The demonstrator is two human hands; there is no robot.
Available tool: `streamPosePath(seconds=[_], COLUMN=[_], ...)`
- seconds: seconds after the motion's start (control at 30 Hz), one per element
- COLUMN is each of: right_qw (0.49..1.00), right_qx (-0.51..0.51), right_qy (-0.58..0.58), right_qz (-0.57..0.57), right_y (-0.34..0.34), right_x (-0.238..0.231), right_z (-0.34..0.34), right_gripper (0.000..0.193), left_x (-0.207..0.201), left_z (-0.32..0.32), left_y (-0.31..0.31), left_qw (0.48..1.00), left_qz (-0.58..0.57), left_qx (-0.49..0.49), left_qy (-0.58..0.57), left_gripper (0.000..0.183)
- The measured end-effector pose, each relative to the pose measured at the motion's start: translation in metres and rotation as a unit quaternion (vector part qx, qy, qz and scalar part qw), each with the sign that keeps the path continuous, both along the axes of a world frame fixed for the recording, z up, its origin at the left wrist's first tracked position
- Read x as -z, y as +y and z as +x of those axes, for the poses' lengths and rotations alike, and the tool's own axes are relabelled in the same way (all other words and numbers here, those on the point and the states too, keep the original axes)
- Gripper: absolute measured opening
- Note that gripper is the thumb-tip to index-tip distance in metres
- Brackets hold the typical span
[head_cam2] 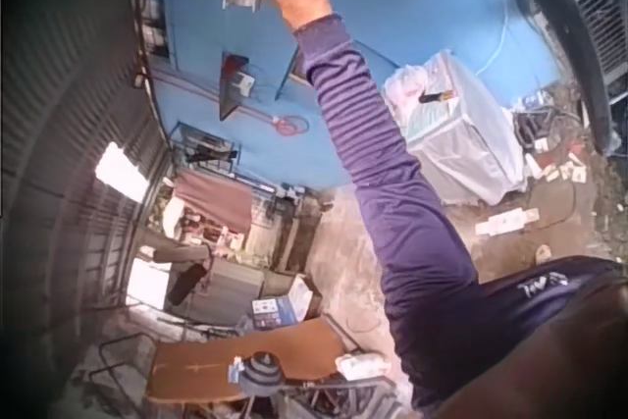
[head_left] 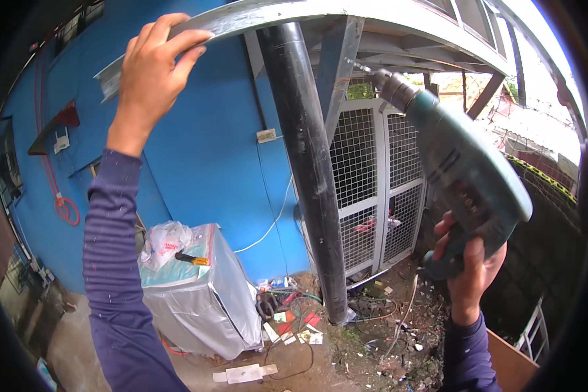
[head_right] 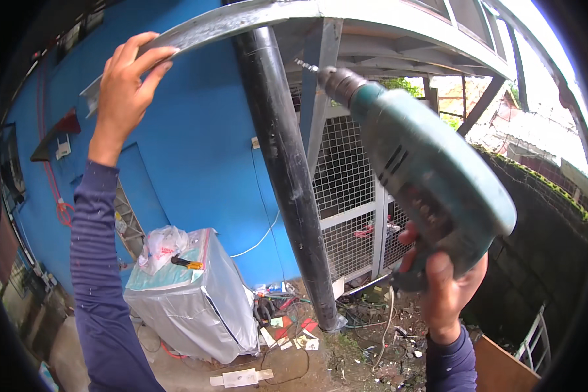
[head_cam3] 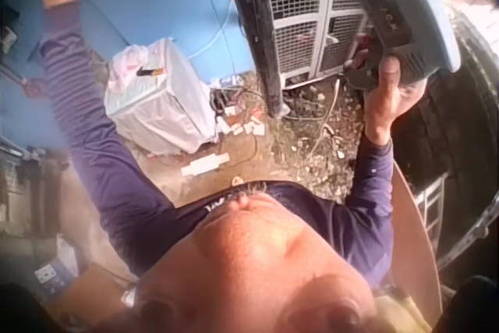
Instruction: The person positions a metal channel against an overhead frame and uses a power drill to secure it.
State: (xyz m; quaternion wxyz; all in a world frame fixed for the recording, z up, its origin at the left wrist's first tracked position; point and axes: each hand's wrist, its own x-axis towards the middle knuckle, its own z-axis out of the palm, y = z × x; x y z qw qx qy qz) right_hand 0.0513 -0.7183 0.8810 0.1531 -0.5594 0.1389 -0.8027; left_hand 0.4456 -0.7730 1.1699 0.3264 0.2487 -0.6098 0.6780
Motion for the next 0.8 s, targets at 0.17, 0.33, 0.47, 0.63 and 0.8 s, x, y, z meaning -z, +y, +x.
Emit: streamPosePath(seconds=[0.17, 0.33, 0.47, 0.63, 0.8], right_qw=[0.995, 0.983, 0.964, 0.947, 0.953], right_qx=[0.101, 0.161, 0.193, 0.239, 0.201], right_qy=[0.02, 0.084, 0.178, 0.215, 0.227], right_qz=[-0.013, 0.007, -0.033, -0.007, -0.002], right_y=[0.001, -0.008, -0.037, -0.055, -0.057], right_x=[-0.087, -0.163, -0.2, -0.236, -0.247], right_z=[-0.043, -0.056, -0.067, -0.063, -0.053], right_gripper=[0.056, 0.052, 0.052, 0.058, 0.036], left_x=[-0.05, -0.076, -0.083, -0.081, -0.081], left_z=[-0.065, -0.094, -0.099, -0.094, -0.093], left_y=[-0.056, -0.095, -0.111, -0.127, -0.132], left_qw=[0.999, 0.999, 0.998, 0.997, 0.996], left_qz=[0.025, 0.022, 0.048, 0.065, 0.062], left_qx=[-0.008, -0.013, -0.037, -0.039, -0.061], left_qy=[-0.02, -0.034, 0.002, 0.012, 0.014], left_gripper=[0.022, 0.023, 0.023, 0.025, 0.024])
